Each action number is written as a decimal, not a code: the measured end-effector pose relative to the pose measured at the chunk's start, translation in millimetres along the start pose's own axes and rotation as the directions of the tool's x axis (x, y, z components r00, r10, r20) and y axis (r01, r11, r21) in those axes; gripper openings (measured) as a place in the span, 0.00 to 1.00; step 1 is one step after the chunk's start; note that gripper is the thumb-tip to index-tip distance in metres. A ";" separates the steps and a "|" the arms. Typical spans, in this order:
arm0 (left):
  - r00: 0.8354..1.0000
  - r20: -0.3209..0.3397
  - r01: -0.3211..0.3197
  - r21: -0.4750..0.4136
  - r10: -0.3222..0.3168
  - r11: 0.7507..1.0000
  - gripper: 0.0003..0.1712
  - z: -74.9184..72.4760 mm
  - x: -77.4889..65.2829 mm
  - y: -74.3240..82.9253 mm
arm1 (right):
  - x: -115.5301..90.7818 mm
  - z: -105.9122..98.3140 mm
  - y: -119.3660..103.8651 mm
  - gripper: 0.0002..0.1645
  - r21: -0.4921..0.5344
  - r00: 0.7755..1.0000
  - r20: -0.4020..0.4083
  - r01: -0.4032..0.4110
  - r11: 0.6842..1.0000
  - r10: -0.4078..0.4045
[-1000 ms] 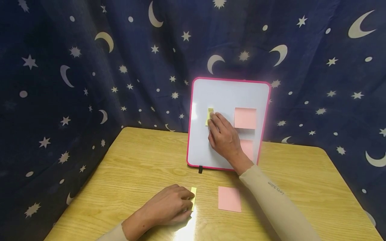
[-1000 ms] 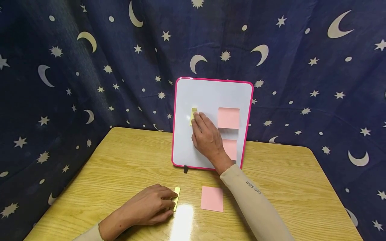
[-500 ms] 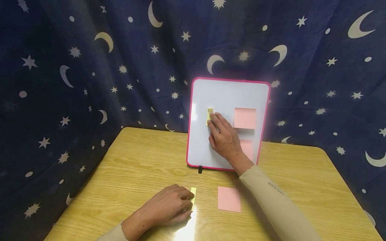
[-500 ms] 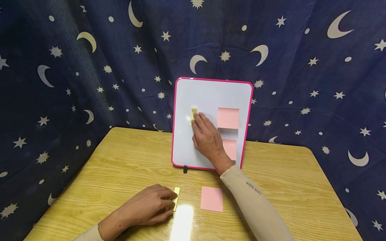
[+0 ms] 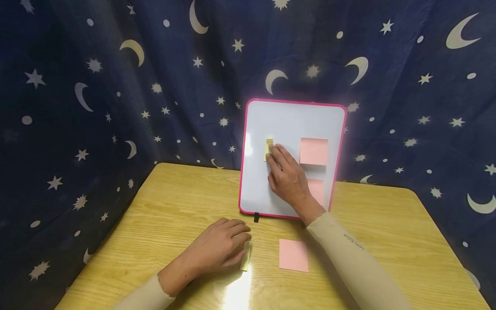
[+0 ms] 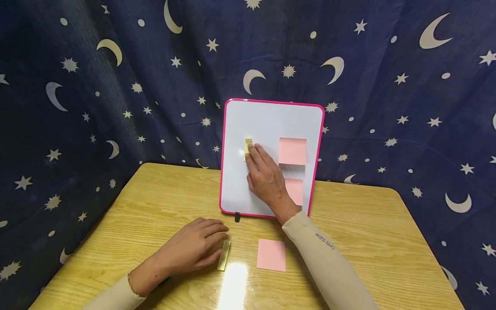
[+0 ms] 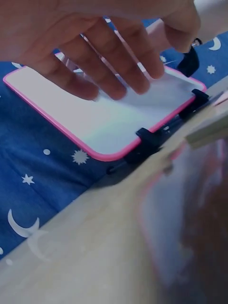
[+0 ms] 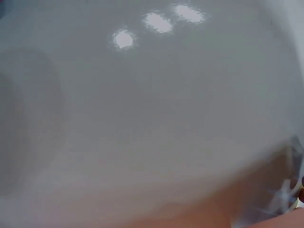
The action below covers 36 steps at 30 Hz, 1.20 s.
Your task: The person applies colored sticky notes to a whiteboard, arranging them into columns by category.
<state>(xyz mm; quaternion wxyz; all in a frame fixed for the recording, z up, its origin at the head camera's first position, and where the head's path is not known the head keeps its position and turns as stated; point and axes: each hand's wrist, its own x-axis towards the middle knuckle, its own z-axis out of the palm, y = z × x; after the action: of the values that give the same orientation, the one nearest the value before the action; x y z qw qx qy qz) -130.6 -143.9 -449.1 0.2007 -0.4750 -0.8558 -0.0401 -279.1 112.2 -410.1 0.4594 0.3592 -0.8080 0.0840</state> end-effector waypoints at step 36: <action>0.960 -0.281 0.063 0.198 -0.006 0.978 0.45 -19.1 105.1 -82.5 | -5.3 3.2 2.2 0.31 0.023 1.000 0.001 0.002 1.000 -0.002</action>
<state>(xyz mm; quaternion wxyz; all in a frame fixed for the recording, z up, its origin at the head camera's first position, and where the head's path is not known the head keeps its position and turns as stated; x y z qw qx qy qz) -242.4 -110.1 -381.5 0.3662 -0.4264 -0.8268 -0.0217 -281.0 115.1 -415.7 0.4548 0.3654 -0.8069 0.0925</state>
